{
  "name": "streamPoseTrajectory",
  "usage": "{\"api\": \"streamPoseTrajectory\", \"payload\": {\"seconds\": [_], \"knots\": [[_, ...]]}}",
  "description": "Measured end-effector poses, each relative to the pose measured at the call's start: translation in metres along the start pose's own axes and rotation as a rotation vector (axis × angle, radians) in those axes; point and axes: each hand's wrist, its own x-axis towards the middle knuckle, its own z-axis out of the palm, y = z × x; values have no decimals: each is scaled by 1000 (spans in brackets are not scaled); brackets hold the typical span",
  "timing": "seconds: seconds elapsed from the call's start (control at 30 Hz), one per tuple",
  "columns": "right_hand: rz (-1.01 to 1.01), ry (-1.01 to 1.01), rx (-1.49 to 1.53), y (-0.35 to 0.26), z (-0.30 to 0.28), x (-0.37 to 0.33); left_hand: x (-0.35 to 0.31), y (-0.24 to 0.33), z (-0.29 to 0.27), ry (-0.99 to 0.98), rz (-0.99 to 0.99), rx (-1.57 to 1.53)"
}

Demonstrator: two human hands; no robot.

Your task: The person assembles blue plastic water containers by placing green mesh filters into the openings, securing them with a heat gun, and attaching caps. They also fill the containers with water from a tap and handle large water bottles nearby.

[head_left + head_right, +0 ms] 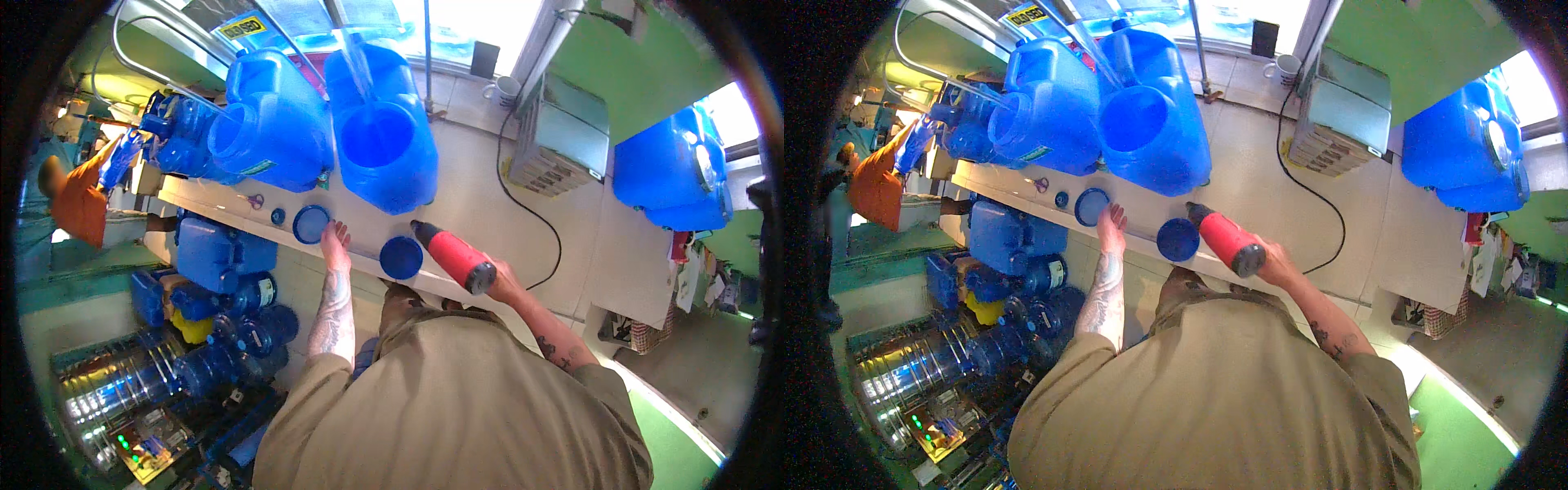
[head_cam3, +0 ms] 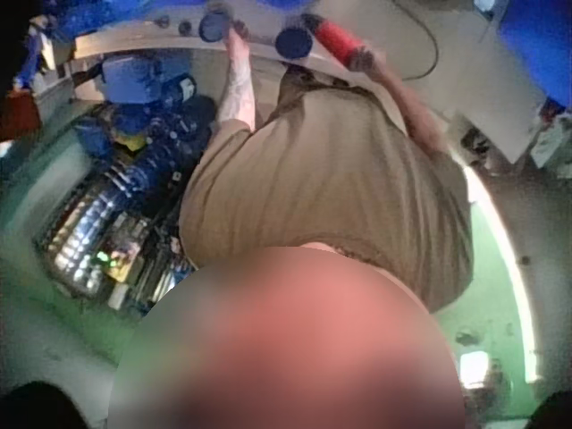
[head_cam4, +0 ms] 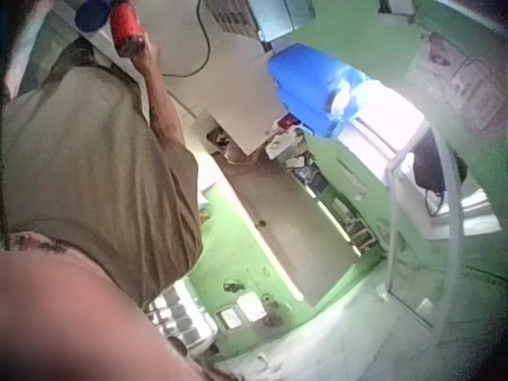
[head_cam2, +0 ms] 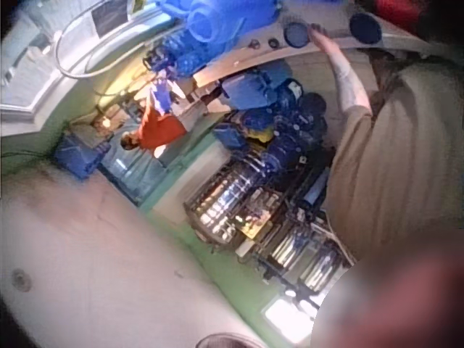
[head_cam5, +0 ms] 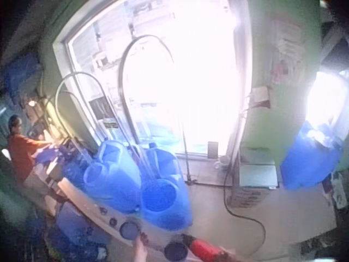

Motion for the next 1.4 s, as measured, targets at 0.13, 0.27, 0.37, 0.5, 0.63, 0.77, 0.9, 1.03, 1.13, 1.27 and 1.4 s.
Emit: {"api": "streamPoseTrajectory", "payload": {"seconds": [0.13,0.27,0.37,0.5,0.63,0.77,0.9,1.03,1.13,1.27,1.4], "knots": [[-132,-6,-100,-46,18,12,76,30,-6,17,12,18],[-72,55,-118,-110,63,59,133,34,12,-123,491,421],[66,133,2,-148,95,107,157,29,29,-88,396,334],[138,232,144,-180,115,154,176,9,34,1,179,153],[217,246,143,-193,116,175,211,-28,12,-98,42,-254],[275,180,97,-194,122,179,249,-52,-18,-304,13,-236],[200,284,150,-190,136,179,256,-56,-28,-390,57,129],[236,280,138,-186,144,183,246,-44,-23,-595,25,-213],[265,208,122,-190,139,188,242,-26,-22,-684,310,339],[292,133,91,-203,124,192,221,6,-34,-495,-247,-55],[264,113,49,-212,114,194,174,34,-53,-259,-253,-57]]}}
